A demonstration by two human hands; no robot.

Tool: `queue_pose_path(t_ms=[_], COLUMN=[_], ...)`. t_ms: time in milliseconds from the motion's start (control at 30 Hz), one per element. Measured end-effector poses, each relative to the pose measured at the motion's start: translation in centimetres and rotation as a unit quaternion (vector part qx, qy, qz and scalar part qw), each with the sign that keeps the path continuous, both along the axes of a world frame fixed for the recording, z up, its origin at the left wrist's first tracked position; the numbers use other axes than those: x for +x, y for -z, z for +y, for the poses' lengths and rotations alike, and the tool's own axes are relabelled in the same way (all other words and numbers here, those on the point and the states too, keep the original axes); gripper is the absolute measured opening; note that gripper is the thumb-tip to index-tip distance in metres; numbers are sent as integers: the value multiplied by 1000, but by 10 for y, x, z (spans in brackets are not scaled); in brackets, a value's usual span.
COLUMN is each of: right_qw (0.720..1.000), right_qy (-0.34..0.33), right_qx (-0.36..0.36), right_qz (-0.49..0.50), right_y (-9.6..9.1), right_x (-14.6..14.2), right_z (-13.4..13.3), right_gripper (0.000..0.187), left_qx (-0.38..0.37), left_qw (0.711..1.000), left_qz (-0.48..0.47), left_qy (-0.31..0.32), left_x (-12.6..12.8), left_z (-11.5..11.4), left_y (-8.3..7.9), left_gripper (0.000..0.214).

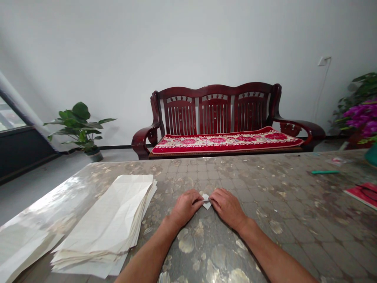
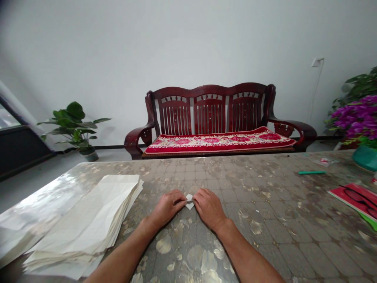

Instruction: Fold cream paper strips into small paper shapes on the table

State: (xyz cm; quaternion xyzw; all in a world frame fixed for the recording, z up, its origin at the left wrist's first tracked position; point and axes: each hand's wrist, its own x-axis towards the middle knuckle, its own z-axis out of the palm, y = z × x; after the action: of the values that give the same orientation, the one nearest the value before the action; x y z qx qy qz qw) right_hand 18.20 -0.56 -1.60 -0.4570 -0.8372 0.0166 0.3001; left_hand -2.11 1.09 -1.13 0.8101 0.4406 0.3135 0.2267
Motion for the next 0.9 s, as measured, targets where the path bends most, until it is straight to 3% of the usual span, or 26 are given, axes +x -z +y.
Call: queue_pose_path(t_ms=[100,233,333,467,667,800,900], right_qw=[999,993,989,980,960,951,943], right_qy=[17,4,-7,11,33,11,25], right_qx=[-5,18,18,-27,-82,-60,-61], right_qz=[48,118,148,196,267,304,326], right_y=[2,4,3,1,1,3,5], right_x=[2,2,0,-4,-8,-11,-12], right_z=[0,0,-1,-2,1,3,5], right_gripper=[19,23,20,12,10,16,22], left_qx=[-37,-152,-230,-274,-217,-91,3], left_qw=[997,971,947,925,953,989,998], left_qz=[-63,-167,-220,-264,-212,-99,-7], left_qy=[-34,-74,-38,29,-16,-67,-55], left_x=[5,11,12,14,26,30,30], left_z=[4,13,14,7,1,-4,-10], left_y=[5,13,12,8,5,-1,-6], left_gripper=[18,41,58,68,39,21,23])
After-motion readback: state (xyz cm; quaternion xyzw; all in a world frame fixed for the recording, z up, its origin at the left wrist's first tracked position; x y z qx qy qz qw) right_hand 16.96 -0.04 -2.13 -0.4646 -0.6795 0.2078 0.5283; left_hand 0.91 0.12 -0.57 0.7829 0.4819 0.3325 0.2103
